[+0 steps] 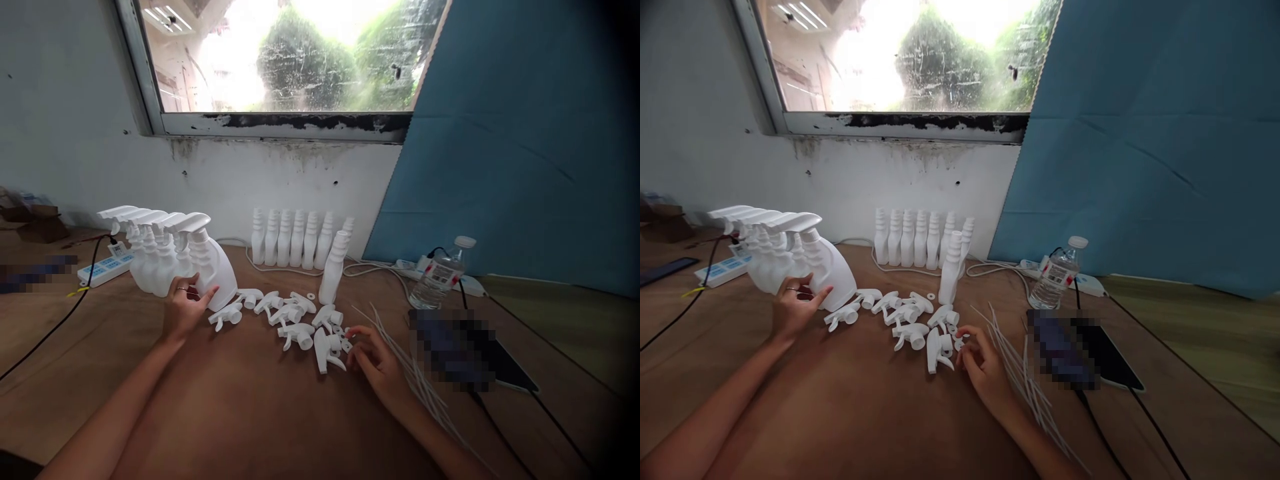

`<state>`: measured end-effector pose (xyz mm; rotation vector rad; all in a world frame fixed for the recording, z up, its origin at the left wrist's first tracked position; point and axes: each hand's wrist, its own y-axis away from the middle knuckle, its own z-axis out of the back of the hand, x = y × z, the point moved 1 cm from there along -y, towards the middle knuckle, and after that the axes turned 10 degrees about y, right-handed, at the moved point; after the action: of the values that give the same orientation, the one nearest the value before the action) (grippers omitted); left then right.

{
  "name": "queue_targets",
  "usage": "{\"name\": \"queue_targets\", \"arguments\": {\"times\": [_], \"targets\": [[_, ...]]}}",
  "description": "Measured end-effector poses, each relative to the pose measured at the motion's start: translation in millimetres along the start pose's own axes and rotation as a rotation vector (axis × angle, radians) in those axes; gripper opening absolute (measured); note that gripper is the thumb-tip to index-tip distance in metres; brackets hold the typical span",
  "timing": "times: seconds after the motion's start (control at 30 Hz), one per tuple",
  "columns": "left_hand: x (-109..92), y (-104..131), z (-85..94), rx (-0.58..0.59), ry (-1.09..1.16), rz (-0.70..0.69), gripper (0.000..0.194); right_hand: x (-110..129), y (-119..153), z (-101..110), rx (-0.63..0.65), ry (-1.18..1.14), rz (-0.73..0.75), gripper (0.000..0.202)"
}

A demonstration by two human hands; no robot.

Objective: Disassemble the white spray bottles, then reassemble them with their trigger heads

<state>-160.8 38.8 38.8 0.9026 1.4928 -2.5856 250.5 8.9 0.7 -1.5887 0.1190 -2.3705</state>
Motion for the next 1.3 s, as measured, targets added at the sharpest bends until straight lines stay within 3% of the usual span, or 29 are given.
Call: {"name": "queue_targets", "arguments": {"times": [0.37,0.63,1.3], "targets": [[9.2,1.8,-1.1,-0.003,-0.065,-0.084,0.049,4.9,2.3,-4.9,0.060,0.055,0.012,0.024],[20.9,-0.2,-4.0,-0.014,-0.072,-0.134,0.047,-4.3,0.3,-5.4,0.071,0.078,0.028,0.022],[37.2,-9.8,3.8,-0.012,-0.124,-0.037,0.043,-1.4,1.9,-3.5,0.077,0.169,0.056,0.021]]}}
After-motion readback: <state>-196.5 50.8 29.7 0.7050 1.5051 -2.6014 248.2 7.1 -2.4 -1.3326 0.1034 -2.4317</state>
